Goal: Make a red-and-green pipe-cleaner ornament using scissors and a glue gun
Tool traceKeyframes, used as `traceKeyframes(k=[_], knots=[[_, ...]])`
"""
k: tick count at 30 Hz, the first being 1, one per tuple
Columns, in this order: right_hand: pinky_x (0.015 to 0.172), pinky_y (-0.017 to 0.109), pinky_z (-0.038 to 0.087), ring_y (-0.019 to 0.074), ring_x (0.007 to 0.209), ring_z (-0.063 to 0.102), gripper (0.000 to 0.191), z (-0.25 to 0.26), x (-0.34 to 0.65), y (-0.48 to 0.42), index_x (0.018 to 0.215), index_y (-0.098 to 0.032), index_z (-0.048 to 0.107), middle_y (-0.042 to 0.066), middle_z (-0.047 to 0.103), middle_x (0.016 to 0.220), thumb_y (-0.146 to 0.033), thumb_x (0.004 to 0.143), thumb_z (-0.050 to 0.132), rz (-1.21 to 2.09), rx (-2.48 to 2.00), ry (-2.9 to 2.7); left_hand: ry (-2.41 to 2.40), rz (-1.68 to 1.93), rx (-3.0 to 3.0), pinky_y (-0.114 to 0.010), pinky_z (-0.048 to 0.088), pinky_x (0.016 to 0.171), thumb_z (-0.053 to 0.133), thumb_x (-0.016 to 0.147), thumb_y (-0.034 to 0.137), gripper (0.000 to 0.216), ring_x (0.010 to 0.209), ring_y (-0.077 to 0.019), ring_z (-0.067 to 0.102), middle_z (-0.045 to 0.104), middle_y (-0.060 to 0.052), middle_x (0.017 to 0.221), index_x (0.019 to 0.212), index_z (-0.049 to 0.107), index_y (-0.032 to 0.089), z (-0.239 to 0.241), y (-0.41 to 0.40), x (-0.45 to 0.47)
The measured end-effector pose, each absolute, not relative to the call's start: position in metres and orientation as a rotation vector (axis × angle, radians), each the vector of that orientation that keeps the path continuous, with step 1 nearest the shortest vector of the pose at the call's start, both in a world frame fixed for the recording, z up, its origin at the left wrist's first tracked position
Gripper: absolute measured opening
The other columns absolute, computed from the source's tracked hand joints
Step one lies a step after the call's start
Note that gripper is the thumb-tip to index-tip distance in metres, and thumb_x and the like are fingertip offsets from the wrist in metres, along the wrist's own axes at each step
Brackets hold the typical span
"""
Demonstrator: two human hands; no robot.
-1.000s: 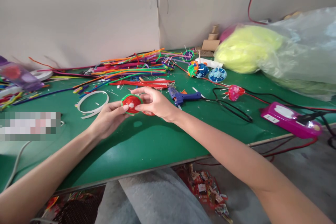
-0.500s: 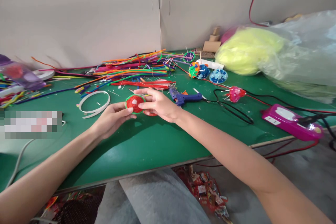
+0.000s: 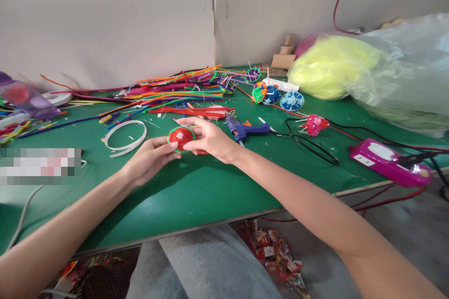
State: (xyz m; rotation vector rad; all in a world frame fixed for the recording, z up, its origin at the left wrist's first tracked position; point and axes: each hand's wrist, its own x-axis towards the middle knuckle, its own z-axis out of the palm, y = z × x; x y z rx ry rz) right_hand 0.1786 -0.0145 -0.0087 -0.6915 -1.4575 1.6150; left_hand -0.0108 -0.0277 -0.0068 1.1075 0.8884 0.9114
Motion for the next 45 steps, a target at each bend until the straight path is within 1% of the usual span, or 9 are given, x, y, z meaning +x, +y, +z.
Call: traceKeyframes(k=[5, 9, 14, 18, 22, 27, 32, 39, 45], knots=[[0.041, 0.020, 0.036, 0.0047, 0.047, 0.045, 0.069, -0.0087, 0.1765, -0.0164, 0.131, -0.019, 0.045, -0.003, 0.063, 0.080, -0.008, 0.068, 0.069, 1.597, -0.697, -1.412, 0.873, 0.886, 1.100, -0.023, 0.052, 0.073, 0.081, 0.069, 0.027, 0.021, 0.070, -0.0098, 0.061, 0.071, -0.005, 0.082, 0.083, 0.076, 0.012, -0.0085, -0.0269, -0.0128], [0.036, 0.019, 0.030, 0.0034, 0.044, 0.042, 0.065, -0.0082, 0.1754, -0.0179, 0.130, -0.019, 0.046, -0.002, 0.062, 0.080, -0.007, 0.070, 0.068, 1.603, -0.701, -1.353, 0.858, 0.881, 1.075, -0.024, 0.052, 0.076, 0.081, 0.069, 0.027, 0.023, 0.072, -0.0105, 0.062, 0.071, -0.005, 0.083, 0.085, 0.076, 0.012, -0.0091, -0.0278, -0.0127], [0.039, 0.020, 0.036, 0.0040, 0.045, 0.046, 0.061, -0.0040, 0.1800, -0.0164, 0.129, -0.022, 0.047, -0.003, 0.062, 0.082, -0.006, 0.073, 0.063, 1.711, -0.665, -1.346, 0.820, 0.916, 1.076, -0.023, 0.053, 0.076, 0.080, 0.071, 0.027, 0.025, 0.075, -0.0103, 0.062, 0.072, -0.006, 0.092, 0.091, 0.076, 0.013, -0.0079, -0.0281, -0.0113], [0.040, 0.019, 0.036, 0.0043, 0.047, 0.047, 0.061, -0.0030, 0.1816, -0.0150, 0.127, -0.021, 0.048, -0.003, 0.061, 0.082, -0.003, 0.070, 0.062, 1.722, -0.661, -1.344, 0.812, 0.930, 1.062, -0.023, 0.053, 0.077, 0.079, 0.071, 0.024, 0.025, 0.079, -0.0108, 0.062, 0.072, -0.006, 0.096, 0.094, 0.074, 0.014, -0.0077, -0.0276, -0.0105], [0.040, 0.019, 0.035, 0.0041, 0.047, 0.045, 0.060, -0.0066, 0.1776, -0.0150, 0.127, -0.020, 0.048, -0.003, 0.061, 0.081, -0.003, 0.071, 0.061, 1.703, -0.668, -1.370, 0.811, 0.925, 1.078, -0.024, 0.053, 0.077, 0.081, 0.066, 0.014, 0.038, 0.083, -0.0121, 0.064, 0.072, -0.004, 0.095, 0.102, 0.071, 0.016, -0.0075, -0.0291, -0.0093], [0.039, 0.019, 0.037, 0.0046, 0.048, 0.045, 0.061, -0.0087, 0.1756, -0.0167, 0.129, -0.020, 0.047, -0.002, 0.061, 0.080, -0.006, 0.072, 0.063, 1.697, -0.665, -1.405, 0.834, 0.945, 1.118, -0.022, 0.051, 0.074, 0.082, 0.063, 0.013, 0.034, 0.077, -0.0113, 0.064, 0.072, -0.002, 0.085, 0.095, 0.069, 0.014, -0.0080, -0.0311, -0.0069], [0.040, 0.019, 0.040, 0.0066, 0.053, 0.049, 0.071, -0.0077, 0.1771, -0.0171, 0.135, -0.022, 0.043, -0.001, 0.061, 0.084, -0.004, 0.069, 0.062, 1.684, -0.635, -1.435, 0.853, 0.972, 1.130, -0.024, 0.050, 0.074, 0.083, 0.062, 0.015, 0.035, 0.077, -0.0121, 0.063, 0.070, -0.002, 0.086, 0.094, 0.069, 0.013, -0.0072, -0.0309, -0.0054], [0.041, 0.020, 0.039, 0.0068, 0.050, 0.048, 0.065, -0.0089, 0.1754, -0.0168, 0.132, -0.018, 0.045, -0.002, 0.061, 0.078, -0.005, 0.071, 0.060, 1.682, -0.685, -1.424, 0.866, 0.984, 1.155, -0.024, 0.049, 0.074, 0.083, 0.062, 0.016, 0.037, 0.076, -0.0115, 0.062, 0.070, -0.002, 0.085, 0.095, 0.067, 0.014, -0.0075, -0.0321, -0.0059], [0.043, 0.021, 0.040, 0.0071, 0.051, 0.049, 0.062, -0.0062, 0.1772, -0.0170, 0.132, -0.017, 0.046, -0.001, 0.062, 0.080, -0.005, 0.073, 0.060, 1.694, -0.703, -1.445, 0.859, 1.051, 1.180, -0.024, 0.048, 0.073, 0.081, 0.066, 0.018, 0.031, 0.074, -0.0122, 0.063, 0.069, -0.001, 0.081, 0.093, 0.066, 0.014, -0.0111, -0.0323, -0.0046]])
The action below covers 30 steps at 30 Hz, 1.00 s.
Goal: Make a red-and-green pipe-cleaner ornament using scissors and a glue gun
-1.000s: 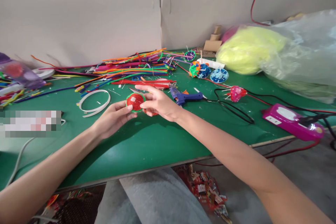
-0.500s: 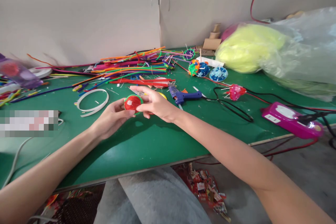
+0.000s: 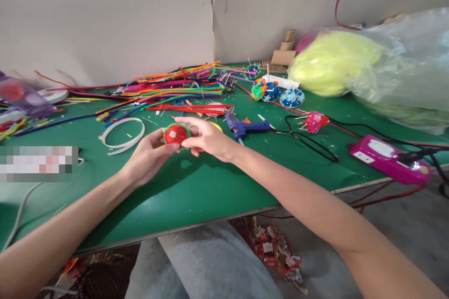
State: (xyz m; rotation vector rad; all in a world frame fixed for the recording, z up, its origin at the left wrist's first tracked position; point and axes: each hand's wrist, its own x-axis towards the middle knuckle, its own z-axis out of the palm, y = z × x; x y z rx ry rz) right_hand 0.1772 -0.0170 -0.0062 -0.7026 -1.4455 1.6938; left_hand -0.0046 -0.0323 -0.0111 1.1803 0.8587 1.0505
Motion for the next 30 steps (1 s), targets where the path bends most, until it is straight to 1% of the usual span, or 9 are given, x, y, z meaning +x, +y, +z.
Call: traceKeyframes(k=[6, 9, 12, 15, 20, 25, 30], knots=[[0.044, 0.021, 0.039, 0.0070, 0.053, 0.048, 0.063, -0.0057, 0.1780, -0.0166, 0.132, -0.018, 0.047, -0.001, 0.060, 0.082, -0.006, 0.072, 0.062, 1.693, -0.668, -1.454, 0.774, 1.048, 1.149, -0.025, 0.048, 0.075, 0.078, 0.071, 0.018, 0.027, 0.078, -0.0138, 0.065, 0.072, -0.005, 0.090, 0.095, 0.068, 0.014, -0.0097, -0.0334, -0.0028], [0.044, 0.021, 0.037, 0.0068, 0.053, 0.048, 0.061, -0.0077, 0.1786, -0.0162, 0.131, -0.020, 0.048, -0.001, 0.060, 0.083, -0.009, 0.074, 0.064, 1.677, -0.660, -1.470, 0.751, 1.026, 1.144, -0.025, 0.049, 0.076, 0.077, 0.072, 0.018, 0.027, 0.079, -0.0145, 0.066, 0.072, -0.005, 0.091, 0.097, 0.067, 0.014, -0.0083, -0.0333, -0.0033], [0.042, 0.021, 0.035, 0.0064, 0.051, 0.046, 0.060, -0.0087, 0.1784, -0.0164, 0.131, -0.020, 0.048, -0.001, 0.060, 0.080, -0.011, 0.074, 0.065, 1.651, -0.665, -1.472, 0.752, 1.011, 1.141, -0.025, 0.049, 0.078, 0.077, 0.071, 0.016, 0.028, 0.080, -0.0144, 0.066, 0.073, -0.005, 0.091, 0.097, 0.067, 0.014, -0.0078, -0.0330, -0.0043], [0.042, 0.021, 0.034, 0.0068, 0.053, 0.045, 0.063, -0.0070, 0.1771, -0.0180, 0.131, -0.019, 0.047, -0.002, 0.058, 0.078, -0.008, 0.072, 0.064, 1.644, -0.673, -1.447, 0.748, 1.012, 1.134, -0.026, 0.049, 0.080, 0.078, 0.070, 0.015, 0.029, 0.081, -0.0142, 0.066, 0.073, -0.005, 0.091, 0.097, 0.067, 0.014, -0.0077, -0.0329, -0.0048], [0.042, 0.021, 0.033, 0.0068, 0.052, 0.043, 0.066, -0.0042, 0.1751, -0.0204, 0.134, -0.019, 0.045, -0.004, 0.056, 0.073, -0.006, 0.071, 0.063, 1.631, -0.693, -1.438, 0.774, 1.027, 1.112, -0.026, 0.049, 0.079, 0.079, 0.067, 0.015, 0.030, 0.080, -0.0142, 0.065, 0.072, -0.004, 0.089, 0.095, 0.068, 0.014, -0.0061, -0.0340, -0.0034], [0.042, 0.021, 0.033, 0.0062, 0.052, 0.042, 0.066, -0.0057, 0.1738, -0.0209, 0.135, -0.019, 0.044, -0.002, 0.057, 0.079, -0.006, 0.072, 0.062, 1.607, -0.718, -1.464, 0.775, 1.029, 1.090, -0.024, 0.049, 0.077, 0.078, 0.069, 0.015, 0.027, 0.079, -0.0131, 0.064, 0.072, -0.004, 0.090, 0.094, 0.068, 0.014, -0.0052, -0.0349, -0.0025], [0.042, 0.021, 0.033, 0.0065, 0.053, 0.042, 0.066, -0.0079, 0.1736, -0.0202, 0.134, -0.022, 0.043, -0.001, 0.058, 0.084, -0.007, 0.073, 0.062, 1.577, -0.697, -1.501, 0.779, 1.064, 1.091, -0.024, 0.049, 0.076, 0.077, 0.070, 0.015, 0.026, 0.080, -0.0130, 0.064, 0.071, -0.004, 0.092, 0.094, 0.068, 0.015, -0.0072, -0.0363, -0.0015]])
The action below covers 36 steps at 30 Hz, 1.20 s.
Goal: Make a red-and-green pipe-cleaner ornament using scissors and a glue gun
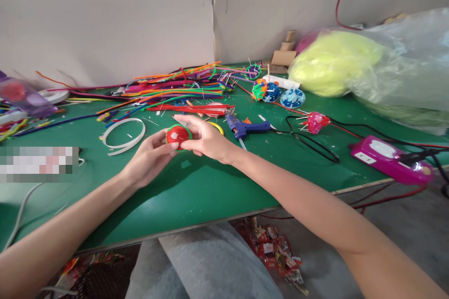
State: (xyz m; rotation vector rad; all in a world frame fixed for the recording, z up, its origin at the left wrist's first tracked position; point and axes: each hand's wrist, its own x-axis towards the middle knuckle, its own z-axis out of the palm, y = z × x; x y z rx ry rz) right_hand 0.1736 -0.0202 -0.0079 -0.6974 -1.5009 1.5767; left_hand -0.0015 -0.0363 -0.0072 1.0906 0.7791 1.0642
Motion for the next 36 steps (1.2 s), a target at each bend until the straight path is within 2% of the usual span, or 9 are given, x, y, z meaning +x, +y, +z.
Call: traceKeyframes(k=[6, 11, 17, 26, 36], knots=[[0.041, 0.021, 0.033, 0.0052, 0.050, 0.040, 0.067, -0.0092, 0.1737, -0.0196, 0.136, -0.023, 0.042, -0.002, 0.057, 0.084, -0.008, 0.073, 0.062, 1.543, -0.695, -1.515, 0.741, 1.083, 1.104, -0.025, 0.049, 0.078, 0.077, 0.071, 0.017, 0.025, 0.084, -0.0151, 0.065, 0.071, -0.006, 0.099, 0.094, 0.068, 0.014, -0.0095, -0.0365, 0.0003], [0.042, 0.020, 0.034, 0.0063, 0.054, 0.043, 0.066, -0.0087, 0.1736, -0.0196, 0.134, -0.023, 0.044, -0.002, 0.057, 0.084, -0.007, 0.072, 0.063, 1.564, -0.694, -1.497, 0.758, 1.052, 1.088, -0.026, 0.049, 0.078, 0.077, 0.069, 0.014, 0.026, 0.082, -0.0153, 0.065, 0.072, -0.005, 0.093, 0.093, 0.069, 0.015, -0.0072, -0.0352, -0.0020], [0.042, 0.021, 0.034, 0.0063, 0.053, 0.044, 0.065, -0.0085, 0.1740, -0.0189, 0.133, -0.022, 0.045, -0.002, 0.057, 0.082, -0.008, 0.072, 0.063, 1.559, -0.693, -1.467, 0.746, 1.033, 1.108, -0.028, 0.049, 0.084, 0.074, 0.072, 0.015, 0.028, 0.087, -0.0174, 0.067, 0.072, -0.006, 0.098, 0.099, 0.068, 0.014, -0.0050, -0.0338, -0.0051], [0.043, 0.021, 0.032, 0.0053, 0.050, 0.041, 0.067, -0.0118, 0.1747, -0.0182, 0.132, -0.023, 0.046, -0.002, 0.061, 0.081, -0.008, 0.070, 0.065, 1.603, -0.671, -1.407, 0.854, 1.027, 1.216, -0.028, 0.049, 0.078, 0.083, 0.062, 0.019, 0.040, 0.083, -0.0179, 0.066, 0.073, -0.005, 0.091, 0.099, 0.069, 0.013, -0.0048, -0.0358, -0.0021], [0.039, 0.020, 0.025, 0.0043, 0.047, 0.038, 0.066, -0.0092, 0.1685, -0.0247, 0.132, -0.023, 0.047, -0.004, 0.059, 0.078, -0.009, 0.070, 0.065, 1.629, -0.667, -1.277, 0.866, 1.051, 1.253, -0.029, 0.049, 0.080, 0.083, 0.061, 0.017, 0.038, 0.083, -0.0171, 0.066, 0.074, -0.004, 0.092, 0.097, 0.071, 0.015, -0.0053, -0.0356, -0.0028]])
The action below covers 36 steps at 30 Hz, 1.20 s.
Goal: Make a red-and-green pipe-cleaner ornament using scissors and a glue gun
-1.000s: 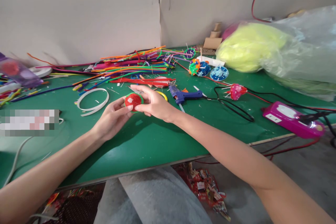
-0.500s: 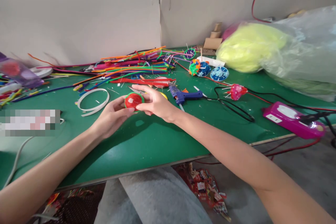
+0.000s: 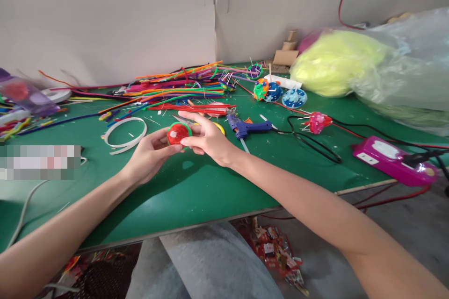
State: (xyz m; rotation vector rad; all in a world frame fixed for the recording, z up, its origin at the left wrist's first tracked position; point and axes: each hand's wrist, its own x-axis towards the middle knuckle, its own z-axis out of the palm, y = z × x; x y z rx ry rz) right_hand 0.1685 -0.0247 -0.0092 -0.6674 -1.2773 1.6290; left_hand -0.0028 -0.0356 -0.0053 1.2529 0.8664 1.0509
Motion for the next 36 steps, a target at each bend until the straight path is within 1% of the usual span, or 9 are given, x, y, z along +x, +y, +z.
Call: traceKeyframes(k=[4, 8, 11, 13, 17, 24, 29, 32, 36], knots=[[0.039, 0.019, 0.027, 0.0047, 0.048, 0.040, 0.062, -0.0098, 0.1687, -0.0241, 0.130, -0.023, 0.047, -0.003, 0.059, 0.080, -0.010, 0.072, 0.066, 1.618, -0.693, -1.281, 0.880, 1.060, 1.255, -0.030, 0.049, 0.080, 0.083, 0.062, 0.018, 0.037, 0.083, -0.0183, 0.066, 0.074, -0.004, 0.091, 0.097, 0.071, 0.015, -0.0050, -0.0353, -0.0030], [0.038, 0.019, 0.032, 0.0072, 0.052, 0.048, 0.061, -0.0103, 0.1722, -0.0198, 0.130, -0.023, 0.047, -0.003, 0.058, 0.078, -0.012, 0.073, 0.065, 1.638, -0.675, -1.337, 0.859, 1.090, 1.260, -0.030, 0.049, 0.083, 0.081, 0.066, 0.020, 0.036, 0.086, -0.0187, 0.066, 0.073, -0.005, 0.092, 0.100, 0.069, 0.014, -0.0049, -0.0349, -0.0028], [0.038, 0.018, 0.036, 0.0098, 0.059, 0.056, 0.063, -0.0101, 0.1739, -0.0174, 0.130, -0.021, 0.046, -0.001, 0.060, 0.081, -0.009, 0.071, 0.064, 1.633, -0.685, -1.387, 0.853, 1.109, 1.268, -0.031, 0.049, 0.084, 0.080, 0.067, 0.021, 0.037, 0.087, -0.0190, 0.066, 0.072, -0.005, 0.092, 0.101, 0.067, 0.014, -0.0059, -0.0338, -0.0030], [0.038, 0.018, 0.036, 0.0104, 0.060, 0.057, 0.064, -0.0102, 0.1736, -0.0167, 0.129, -0.020, 0.046, 0.000, 0.061, 0.084, -0.008, 0.069, 0.062, 1.608, -0.710, -1.403, 0.870, 1.101, 1.287, -0.031, 0.049, 0.084, 0.079, 0.068, 0.022, 0.036, 0.087, -0.0193, 0.066, 0.072, -0.005, 0.092, 0.101, 0.066, 0.014, -0.0071, -0.0329, -0.0036], [0.038, 0.018, 0.036, 0.0095, 0.057, 0.055, 0.067, -0.0111, 0.1717, -0.0169, 0.130, -0.019, 0.046, 0.000, 0.062, 0.082, -0.006, 0.066, 0.061, 1.579, -0.758, -1.407, 0.927, 1.056, 1.362, -0.034, 0.049, 0.086, 0.079, 0.068, 0.025, 0.039, 0.088, -0.0202, 0.066, 0.072, -0.005, 0.097, 0.102, 0.064, 0.014, -0.0095, -0.0319, -0.0054], [0.038, 0.018, 0.033, 0.0080, 0.053, 0.051, 0.069, -0.0091, 0.1727, -0.0185, 0.131, -0.019, 0.046, -0.002, 0.062, 0.076, -0.006, 0.065, 0.062, 1.662, -0.740, -1.348, 0.891, 1.017, 1.308, -0.031, 0.050, 0.083, 0.081, 0.062, 0.018, 0.047, 0.083, -0.0171, 0.066, 0.073, -0.004, 0.094, 0.105, 0.064, 0.014, -0.0081, -0.0320, -0.0057], [0.039, 0.018, 0.030, 0.0059, 0.049, 0.045, 0.069, -0.0093, 0.1742, -0.0183, 0.132, -0.019, 0.045, -0.004, 0.061, 0.071, -0.006, 0.067, 0.062, 1.706, -0.685, -1.340, 0.879, 1.044, 1.318, -0.030, 0.050, 0.082, 0.082, 0.061, 0.016, 0.049, 0.083, -0.0168, 0.065, 0.072, -0.003, 0.094, 0.107, 0.063, 0.015, -0.0082, -0.0316, -0.0069], [0.040, 0.018, 0.031, 0.0062, 0.051, 0.046, 0.067, -0.0112, 0.1742, -0.0176, 0.132, -0.020, 0.046, -0.004, 0.061, 0.075, -0.007, 0.069, 0.063, 1.682, -0.656, -1.371, 0.896, 1.054, 1.351, -0.029, 0.050, 0.081, 0.082, 0.063, 0.019, 0.049, 0.084, -0.0167, 0.065, 0.071, -0.003, 0.094, 0.107, 0.062, 0.015, -0.0087, -0.0311, -0.0079], [0.040, 0.018, 0.031, 0.0057, 0.054, 0.046, 0.064, -0.0128, 0.1735, -0.0167, 0.130, -0.022, 0.049, -0.003, 0.058, 0.081, -0.011, 0.070, 0.068, 1.629, -0.642, -1.412, 0.946, 1.097, 1.396, -0.027, 0.050, 0.077, 0.083, 0.062, 0.020, 0.042, 0.082, -0.0153, 0.064, 0.070, -0.002, 0.091, 0.099, 0.063, 0.015, -0.0089, -0.0310, -0.0084]])
